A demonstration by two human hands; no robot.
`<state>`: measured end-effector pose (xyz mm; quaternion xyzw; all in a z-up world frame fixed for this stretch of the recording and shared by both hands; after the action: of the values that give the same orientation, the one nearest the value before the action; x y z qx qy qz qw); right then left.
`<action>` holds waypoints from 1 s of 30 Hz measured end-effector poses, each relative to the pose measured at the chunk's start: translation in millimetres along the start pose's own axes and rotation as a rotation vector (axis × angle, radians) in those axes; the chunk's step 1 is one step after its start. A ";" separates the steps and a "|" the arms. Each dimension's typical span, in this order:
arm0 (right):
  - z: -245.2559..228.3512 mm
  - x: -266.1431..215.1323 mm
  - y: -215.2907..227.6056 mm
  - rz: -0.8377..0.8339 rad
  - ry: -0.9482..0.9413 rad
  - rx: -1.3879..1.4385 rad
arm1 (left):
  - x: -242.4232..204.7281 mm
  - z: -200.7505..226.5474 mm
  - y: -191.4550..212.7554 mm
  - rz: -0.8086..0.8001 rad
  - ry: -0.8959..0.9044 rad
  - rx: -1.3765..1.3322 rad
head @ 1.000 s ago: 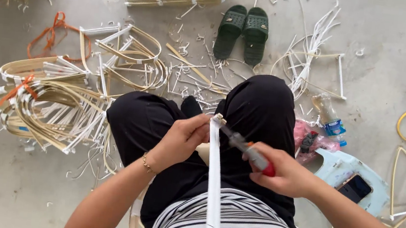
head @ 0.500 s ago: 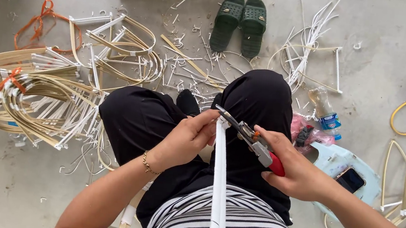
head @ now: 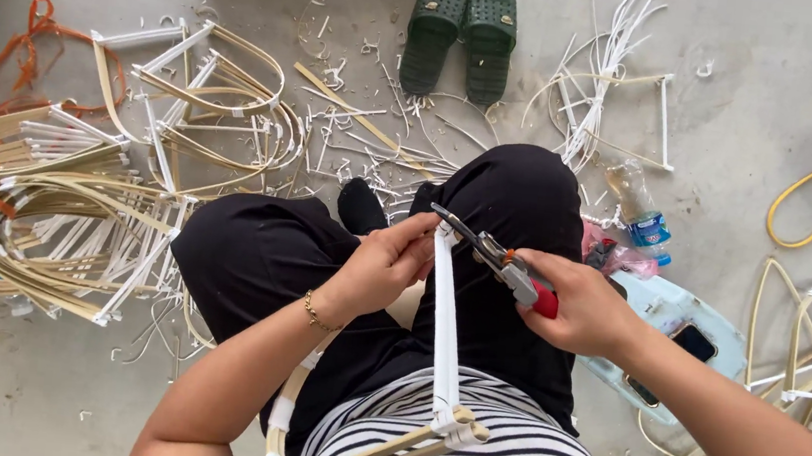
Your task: Manufacturing furniture frames by tying wicker components together with plastic ties and trimming excess with pliers.
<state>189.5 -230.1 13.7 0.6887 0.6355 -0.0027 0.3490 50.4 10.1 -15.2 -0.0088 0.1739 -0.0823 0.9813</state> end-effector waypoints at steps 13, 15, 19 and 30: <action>125.5 -15.6 -21.0 0.301 0.111 0.895 | 6.5 -4.3 65.3 0.084 -0.181 -0.731; 209.1 -6.8 -36.9 0.413 -0.058 0.970 | -11.7 -1.2 73.9 0.106 -0.333 -0.607; 329.7 52.1 -55.4 0.469 -0.490 0.407 | -8.1 15.1 86.7 0.221 -0.442 -0.611; 70.0 0.2 34.1 0.768 0.278 0.539 | -8.3 43.3 80.3 0.608 -0.478 -0.010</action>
<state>250.3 -262.1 -23.2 0.9330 0.3528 0.0538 0.0461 70.3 90.2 24.7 0.0194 -0.0646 0.2178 0.9737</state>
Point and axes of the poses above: each hand's wrist, its own x-axis towards the middle knuckle, its own y-axis out of the back of the hand, z = x × y, the point moved 1 cm from there along x, towards the middle knuckle, and after that the axes turned 15 degrees about -z, right-handed, at the moved point
